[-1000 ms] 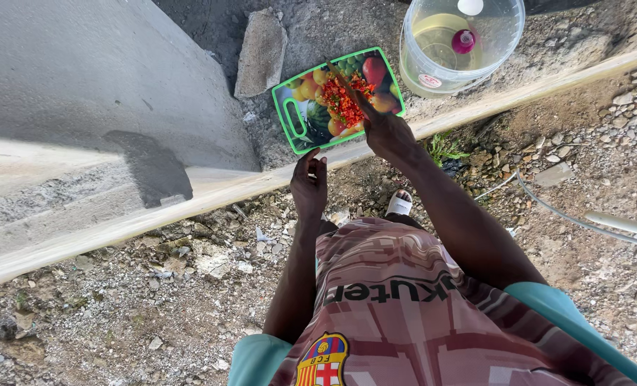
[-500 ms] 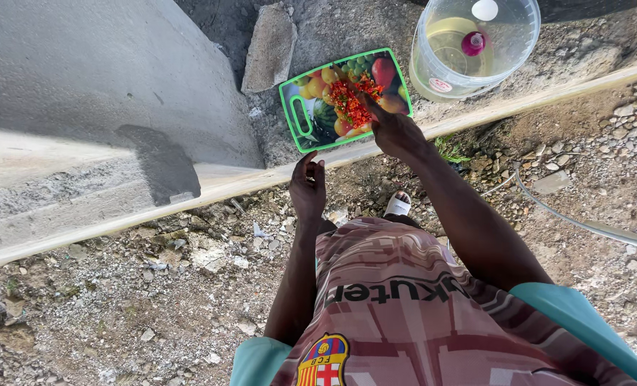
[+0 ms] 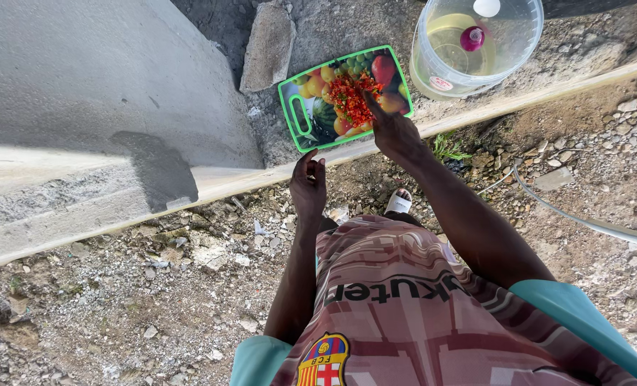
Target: The person chops red chili peppers on a green cutting board using a knife and then begins to chop a red onion.
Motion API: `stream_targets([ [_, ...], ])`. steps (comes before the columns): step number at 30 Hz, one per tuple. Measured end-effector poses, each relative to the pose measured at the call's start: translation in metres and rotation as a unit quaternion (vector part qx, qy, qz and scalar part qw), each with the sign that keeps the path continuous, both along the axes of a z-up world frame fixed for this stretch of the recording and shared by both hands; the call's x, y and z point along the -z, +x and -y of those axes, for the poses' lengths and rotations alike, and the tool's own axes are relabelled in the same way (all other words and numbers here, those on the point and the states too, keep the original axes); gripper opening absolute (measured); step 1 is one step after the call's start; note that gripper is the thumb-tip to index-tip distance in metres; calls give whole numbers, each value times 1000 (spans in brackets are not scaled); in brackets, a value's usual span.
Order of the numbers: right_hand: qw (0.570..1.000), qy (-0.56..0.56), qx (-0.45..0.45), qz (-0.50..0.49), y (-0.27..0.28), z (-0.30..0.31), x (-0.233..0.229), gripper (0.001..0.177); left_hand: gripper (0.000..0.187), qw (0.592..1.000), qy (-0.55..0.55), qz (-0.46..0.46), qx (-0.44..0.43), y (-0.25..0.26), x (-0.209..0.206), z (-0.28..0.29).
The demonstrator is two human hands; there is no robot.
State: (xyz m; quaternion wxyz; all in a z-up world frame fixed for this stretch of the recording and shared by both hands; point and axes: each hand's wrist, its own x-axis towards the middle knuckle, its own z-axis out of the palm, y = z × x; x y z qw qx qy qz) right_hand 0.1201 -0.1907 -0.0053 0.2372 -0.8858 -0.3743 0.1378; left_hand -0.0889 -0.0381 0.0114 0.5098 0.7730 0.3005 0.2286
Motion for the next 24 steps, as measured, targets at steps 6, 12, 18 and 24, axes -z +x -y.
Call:
stream_targets([
  [6,999,43,-4,0,-2,1,-4,77,29,1000,-13,7,-7,1,-4,-1],
  [12,999,-19,20,-22,-11,-12,-5,78,31,1000,-11,3,-7,1,-8,-1],
  [18,1000,20,9,10,-12,-5,-2,81,30,1000,-2,-1,-8,-3,-6,0],
  [24,995,-92,10,-45,-21,-5,-2,88,32,1000,-6,12,-10,-1,-8,-5],
])
